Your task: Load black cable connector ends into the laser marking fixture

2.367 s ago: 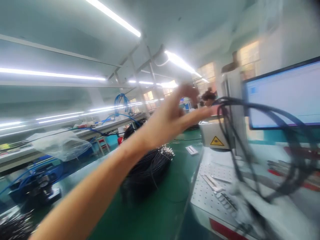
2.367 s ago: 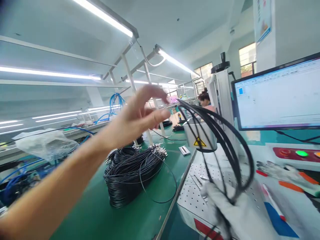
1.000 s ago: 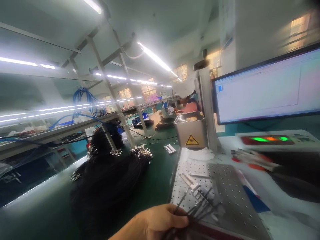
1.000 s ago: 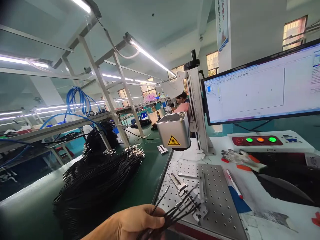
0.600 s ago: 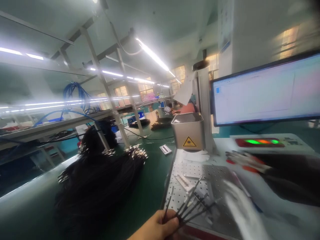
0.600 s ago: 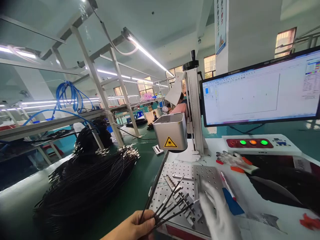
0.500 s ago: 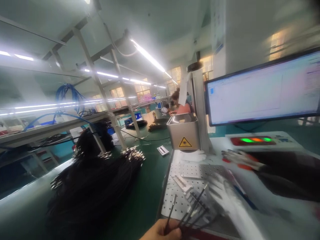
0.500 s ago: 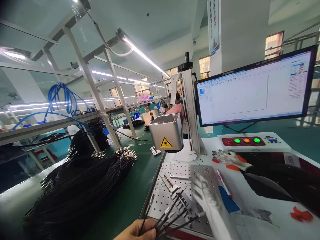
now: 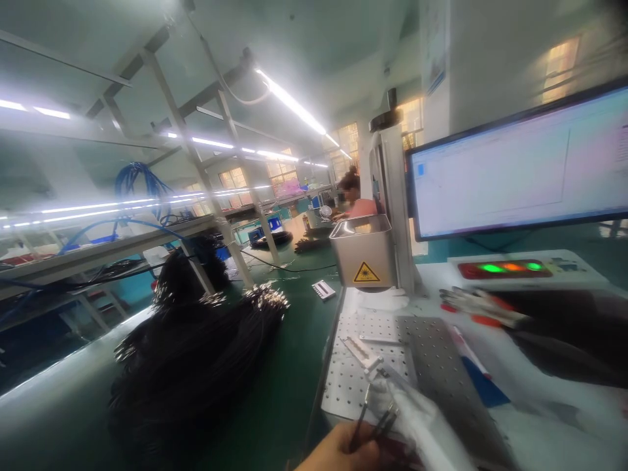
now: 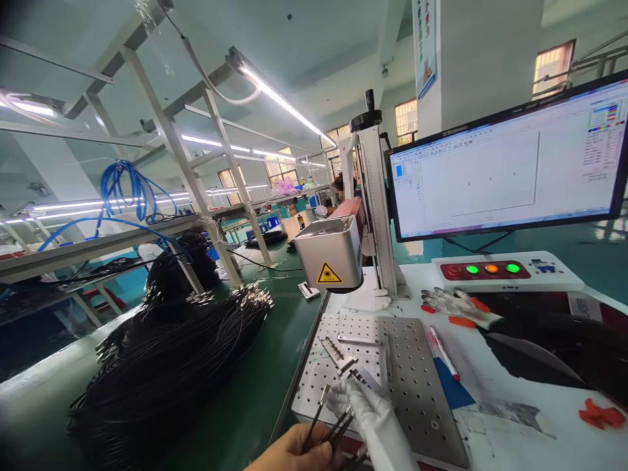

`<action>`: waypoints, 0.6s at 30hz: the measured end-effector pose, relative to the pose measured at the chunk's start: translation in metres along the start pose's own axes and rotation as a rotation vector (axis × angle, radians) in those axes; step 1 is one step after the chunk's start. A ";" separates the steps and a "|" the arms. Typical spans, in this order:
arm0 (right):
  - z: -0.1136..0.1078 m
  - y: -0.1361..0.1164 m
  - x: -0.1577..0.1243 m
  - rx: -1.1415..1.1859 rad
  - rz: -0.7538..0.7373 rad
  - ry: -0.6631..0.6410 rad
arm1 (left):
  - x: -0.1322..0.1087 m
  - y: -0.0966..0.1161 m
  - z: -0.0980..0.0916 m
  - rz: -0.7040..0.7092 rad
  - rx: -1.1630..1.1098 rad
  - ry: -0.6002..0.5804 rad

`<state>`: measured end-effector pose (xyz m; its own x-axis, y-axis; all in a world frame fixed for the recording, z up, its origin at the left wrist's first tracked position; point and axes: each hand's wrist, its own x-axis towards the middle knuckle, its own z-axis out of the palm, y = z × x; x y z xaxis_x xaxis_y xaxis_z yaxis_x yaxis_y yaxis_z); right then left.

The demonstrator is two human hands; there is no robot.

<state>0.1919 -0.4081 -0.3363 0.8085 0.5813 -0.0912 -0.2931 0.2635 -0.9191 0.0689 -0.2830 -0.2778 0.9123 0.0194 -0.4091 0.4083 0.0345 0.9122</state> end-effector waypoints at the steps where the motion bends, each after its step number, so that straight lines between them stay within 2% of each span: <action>1: -0.001 0.000 0.001 0.006 0.001 -0.028 | 0.000 0.001 0.001 -0.006 -0.009 0.002; 6: -0.007 -0.022 -0.008 0.004 -0.049 -0.136 | -0.006 0.005 0.004 -0.003 0.038 0.029; 12: 0.007 -0.062 -0.029 -0.393 -0.203 -0.295 | -0.008 0.011 0.010 0.023 0.105 -0.023; 15: 0.006 -0.059 -0.027 -0.329 -0.201 -0.297 | -0.009 0.011 0.010 -0.006 0.105 0.011; 18: -0.002 -0.038 -0.016 -0.131 -0.175 -0.230 | -0.012 0.011 0.011 -0.044 0.077 0.062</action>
<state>0.1907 -0.4291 -0.3010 0.7000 0.6987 0.1476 -0.0797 0.2819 -0.9561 0.0624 -0.2936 -0.2622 0.8908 0.0814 -0.4470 0.4511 -0.0399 0.8916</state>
